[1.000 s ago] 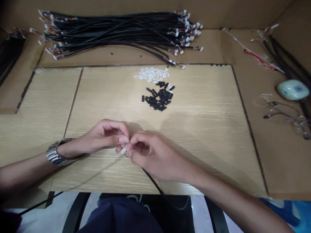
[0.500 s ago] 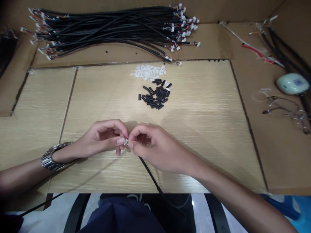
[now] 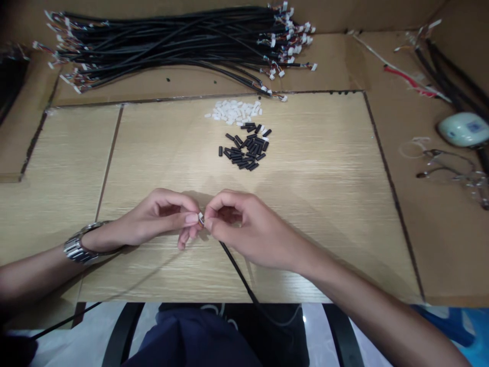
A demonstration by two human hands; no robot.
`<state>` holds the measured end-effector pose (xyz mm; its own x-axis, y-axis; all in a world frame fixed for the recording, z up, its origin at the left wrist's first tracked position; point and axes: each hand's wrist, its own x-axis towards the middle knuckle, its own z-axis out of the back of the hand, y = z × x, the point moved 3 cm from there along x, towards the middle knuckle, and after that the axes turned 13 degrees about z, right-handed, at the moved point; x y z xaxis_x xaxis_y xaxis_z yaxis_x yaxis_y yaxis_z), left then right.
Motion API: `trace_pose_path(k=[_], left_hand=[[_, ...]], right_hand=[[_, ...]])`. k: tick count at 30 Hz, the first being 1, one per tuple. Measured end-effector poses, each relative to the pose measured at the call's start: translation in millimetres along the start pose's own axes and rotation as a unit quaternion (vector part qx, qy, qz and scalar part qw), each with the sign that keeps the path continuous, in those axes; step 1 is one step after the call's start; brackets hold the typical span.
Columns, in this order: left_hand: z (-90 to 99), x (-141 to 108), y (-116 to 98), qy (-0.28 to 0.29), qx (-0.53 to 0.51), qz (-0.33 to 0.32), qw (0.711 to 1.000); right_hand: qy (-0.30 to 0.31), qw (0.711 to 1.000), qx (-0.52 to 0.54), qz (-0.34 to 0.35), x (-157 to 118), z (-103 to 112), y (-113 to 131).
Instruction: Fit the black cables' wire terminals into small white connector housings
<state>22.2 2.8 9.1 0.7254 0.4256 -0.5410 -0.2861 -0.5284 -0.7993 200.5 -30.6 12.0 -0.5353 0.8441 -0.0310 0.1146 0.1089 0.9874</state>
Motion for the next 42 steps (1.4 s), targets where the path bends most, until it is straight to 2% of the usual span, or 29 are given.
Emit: trace_pose_path(k=[22,27,33,38,42], left_hand=[[-0.2,1.5,1.2,0.007,-0.062,-0.010,0.998],[-0.7,0.8,0.3,0.002,-0.035,-0.014,0.999],[-1.7,0.1,-1.1,-0.032,0.016,-0.022,0.999],[-3.2,1.0,-0.3,-0.047,0.030,-0.019,0.998],[-3.1,1.5,1.2,-0.060,0.030,-0.042,0.997]], right_hand=[[-0.025,1.000,0.010,-0.015,0.3,0.4,1.3],[-0.016,0.999,0.016,-0.023,0.8,-0.5,0.2],[-0.020,0.999,0.024,-0.040,0.7,-2.8,-1.2],[-0.033,0.998,0.000,-0.046,0.9,-6.0,-3.9],[-0.064,0.997,-0.007,-0.036,3.0,-4.1,-5.3]])
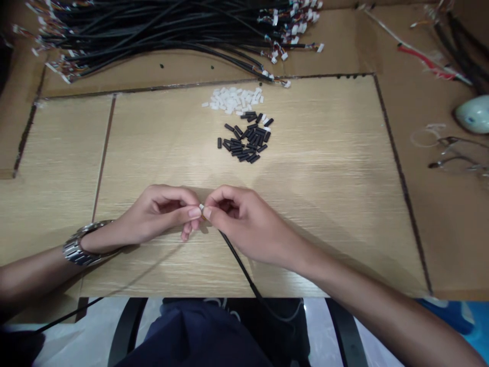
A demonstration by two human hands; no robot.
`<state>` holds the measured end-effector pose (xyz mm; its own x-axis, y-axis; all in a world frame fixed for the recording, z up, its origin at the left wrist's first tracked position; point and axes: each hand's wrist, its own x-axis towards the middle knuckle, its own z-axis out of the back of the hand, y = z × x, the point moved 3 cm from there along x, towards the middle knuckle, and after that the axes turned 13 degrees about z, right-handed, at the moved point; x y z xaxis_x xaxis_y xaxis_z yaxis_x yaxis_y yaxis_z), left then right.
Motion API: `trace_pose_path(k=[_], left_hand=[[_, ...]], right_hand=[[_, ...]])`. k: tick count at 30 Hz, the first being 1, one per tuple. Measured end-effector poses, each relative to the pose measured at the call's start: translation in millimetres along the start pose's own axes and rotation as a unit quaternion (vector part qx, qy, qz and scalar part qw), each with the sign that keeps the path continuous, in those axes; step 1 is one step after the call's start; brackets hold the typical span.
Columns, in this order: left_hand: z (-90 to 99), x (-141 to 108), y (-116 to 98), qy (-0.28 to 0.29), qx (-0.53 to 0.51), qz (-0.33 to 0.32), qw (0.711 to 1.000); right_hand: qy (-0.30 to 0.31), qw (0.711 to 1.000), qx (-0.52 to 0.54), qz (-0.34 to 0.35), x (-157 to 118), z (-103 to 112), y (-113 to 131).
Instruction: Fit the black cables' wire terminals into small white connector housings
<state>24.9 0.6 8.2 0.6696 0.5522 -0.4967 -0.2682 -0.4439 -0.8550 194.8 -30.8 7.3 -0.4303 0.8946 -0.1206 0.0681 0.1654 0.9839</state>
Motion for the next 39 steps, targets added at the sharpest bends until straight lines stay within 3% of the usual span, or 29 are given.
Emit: trace_pose_path(k=[4,8,12,15,23,30,33,35,39], left_hand=[[0.5,0,5,-0.018,-0.001,-0.060,0.998],[3.0,-5,9,-0.048,0.040,-0.151,0.987],[4.7,-11,5,-0.104,0.168,-0.254,0.947],[3.9,-14,2,-0.138,0.239,-0.293,0.916],[2.3,-15,0,-0.171,0.270,-0.305,0.897],[3.9,-11,3,-0.175,0.213,-0.270,0.923],[4.4,-11,4,-0.173,0.198,-0.266,0.928],[4.8,-11,4,-0.179,0.207,-0.270,0.923],[4.0,-12,1,-0.186,0.248,-0.292,0.905]], right_hand=[[-0.020,0.999,0.031,0.016,4,6,4],[0.021,0.999,0.033,-0.014,4,7,6],[0.047,0.999,0.022,-0.004,3,4,5],[0.049,0.998,0.025,0.004,2,4,4],[0.030,0.999,0.012,-0.008,3,1,2],[-0.063,0.995,-0.002,0.074,4,0,0],[-0.085,0.993,0.006,0.078,4,2,-1],[-0.074,0.995,0.027,0.055,5,2,-2],[0.003,0.997,0.073,0.004,5,0,-4]])
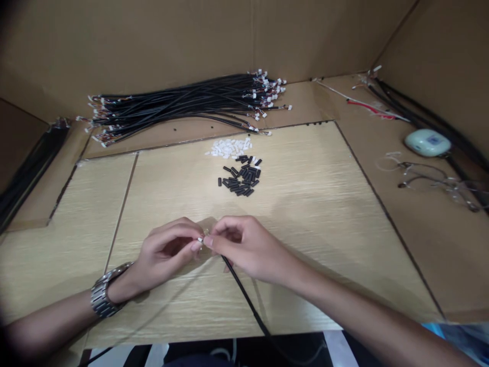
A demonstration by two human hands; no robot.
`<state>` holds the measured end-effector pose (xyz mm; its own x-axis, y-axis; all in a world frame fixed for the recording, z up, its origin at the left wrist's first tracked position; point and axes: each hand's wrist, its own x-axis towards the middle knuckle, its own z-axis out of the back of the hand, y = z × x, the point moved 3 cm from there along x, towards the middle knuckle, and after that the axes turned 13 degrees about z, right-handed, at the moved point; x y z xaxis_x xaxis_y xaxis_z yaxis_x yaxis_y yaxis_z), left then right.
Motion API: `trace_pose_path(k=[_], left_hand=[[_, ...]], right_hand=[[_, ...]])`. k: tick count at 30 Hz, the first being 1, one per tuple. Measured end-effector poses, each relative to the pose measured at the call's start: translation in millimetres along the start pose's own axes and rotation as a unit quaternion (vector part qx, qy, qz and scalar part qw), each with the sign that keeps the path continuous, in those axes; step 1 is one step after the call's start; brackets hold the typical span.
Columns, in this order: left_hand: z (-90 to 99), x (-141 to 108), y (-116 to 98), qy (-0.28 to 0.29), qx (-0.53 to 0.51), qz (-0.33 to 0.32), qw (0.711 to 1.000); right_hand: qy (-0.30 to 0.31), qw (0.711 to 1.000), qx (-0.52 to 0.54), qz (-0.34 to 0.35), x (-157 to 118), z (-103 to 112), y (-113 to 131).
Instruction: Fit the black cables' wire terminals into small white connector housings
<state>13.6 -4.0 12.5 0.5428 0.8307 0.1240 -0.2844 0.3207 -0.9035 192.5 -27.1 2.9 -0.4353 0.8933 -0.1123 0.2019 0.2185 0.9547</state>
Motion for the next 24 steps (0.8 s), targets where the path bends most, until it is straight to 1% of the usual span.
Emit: trace_pose_path(k=[2,4,8,11,14,17,20,22,24], left_hand=[[-0.1,0.0,-1.5,0.006,0.009,-0.010,1.000],[-0.2,-0.4,-2.2,0.010,0.007,-0.012,1.000],[0.6,-1.1,-2.6,-0.003,0.002,-0.022,1.000],[0.9,-0.5,-0.8,-0.009,-0.004,-0.001,1.000],[1.2,0.3,1.7,-0.012,-0.021,0.035,0.999],[1.6,0.5,3.6,-0.017,-0.035,0.067,0.997],[1.1,0.4,4.0,-0.014,-0.038,0.075,0.996],[0.7,0.3,3.7,-0.009,-0.042,0.072,0.996],[0.4,0.5,3.3,-0.005,-0.047,0.069,0.996]], right_hand=[[0.026,1.000,0.007,-0.008,-0.3,-1.2,-0.6],[0.020,1.000,0.013,0.000,0.1,-2.0,-0.7],[-0.049,0.998,0.002,0.045,2.2,-1.9,-0.2],[-0.076,0.994,-0.028,0.067,2.4,-1.0,-1.5],[-0.069,0.992,-0.074,0.071,0.8,0.6,-2.6],[-0.062,0.982,-0.157,0.081,-1.7,3.1,0.2],[-0.056,0.971,-0.212,0.094,-3.0,3.8,4.7],[-0.057,0.973,-0.204,0.086,-2.6,3.5,5.3],[-0.057,0.982,-0.166,0.067,-1.3,2.7,3.5]])
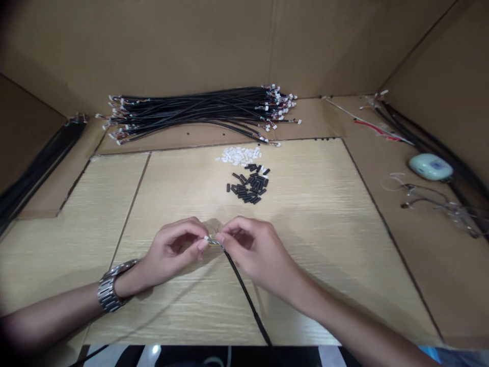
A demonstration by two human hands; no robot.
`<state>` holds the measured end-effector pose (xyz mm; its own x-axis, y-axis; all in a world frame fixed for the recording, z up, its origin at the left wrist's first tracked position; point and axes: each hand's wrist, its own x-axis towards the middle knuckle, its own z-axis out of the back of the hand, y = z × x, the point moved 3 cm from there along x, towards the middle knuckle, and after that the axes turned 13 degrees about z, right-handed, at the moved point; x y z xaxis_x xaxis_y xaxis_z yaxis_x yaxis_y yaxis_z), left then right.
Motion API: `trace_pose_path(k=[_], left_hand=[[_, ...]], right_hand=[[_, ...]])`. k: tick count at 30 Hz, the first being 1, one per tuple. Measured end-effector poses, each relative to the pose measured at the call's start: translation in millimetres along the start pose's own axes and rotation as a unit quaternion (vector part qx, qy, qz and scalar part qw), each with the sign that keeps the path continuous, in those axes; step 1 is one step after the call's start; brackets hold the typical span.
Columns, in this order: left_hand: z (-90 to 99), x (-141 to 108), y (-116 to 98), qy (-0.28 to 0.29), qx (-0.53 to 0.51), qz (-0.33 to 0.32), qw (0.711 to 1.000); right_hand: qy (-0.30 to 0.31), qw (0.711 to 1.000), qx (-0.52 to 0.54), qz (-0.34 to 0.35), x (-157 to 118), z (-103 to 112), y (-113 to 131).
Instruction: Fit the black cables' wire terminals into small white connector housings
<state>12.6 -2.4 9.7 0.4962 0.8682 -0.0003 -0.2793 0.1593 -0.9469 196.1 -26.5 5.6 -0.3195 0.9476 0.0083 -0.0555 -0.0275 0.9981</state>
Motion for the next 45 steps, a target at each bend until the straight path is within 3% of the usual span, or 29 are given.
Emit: trace_pose_path(k=[5,13,18,21,29,45], left_hand=[[-0.6,1,-1,0.004,0.006,-0.007,1.000],[-1.0,1,1,0.000,-0.002,0.005,1.000],[-1.5,2,6,0.014,-0.085,0.087,0.992],[-1.7,3,7,0.030,-0.136,0.127,0.982],[-2.6,3,5,0.048,-0.138,0.135,0.980],[-3.9,4,6,0.068,-0.115,0.140,0.981]], right_hand=[[0.021,0.998,0.058,-0.016,2,-4,-3],[-0.029,0.999,-0.006,0.020,1,1,3],[-0.045,0.987,-0.084,0.131,-3,1,9],[-0.023,0.975,-0.104,0.194,-4,-2,13],[-0.013,0.995,-0.055,0.083,-2,-4,4],[0.004,0.972,-0.167,0.168,-6,-4,16]])
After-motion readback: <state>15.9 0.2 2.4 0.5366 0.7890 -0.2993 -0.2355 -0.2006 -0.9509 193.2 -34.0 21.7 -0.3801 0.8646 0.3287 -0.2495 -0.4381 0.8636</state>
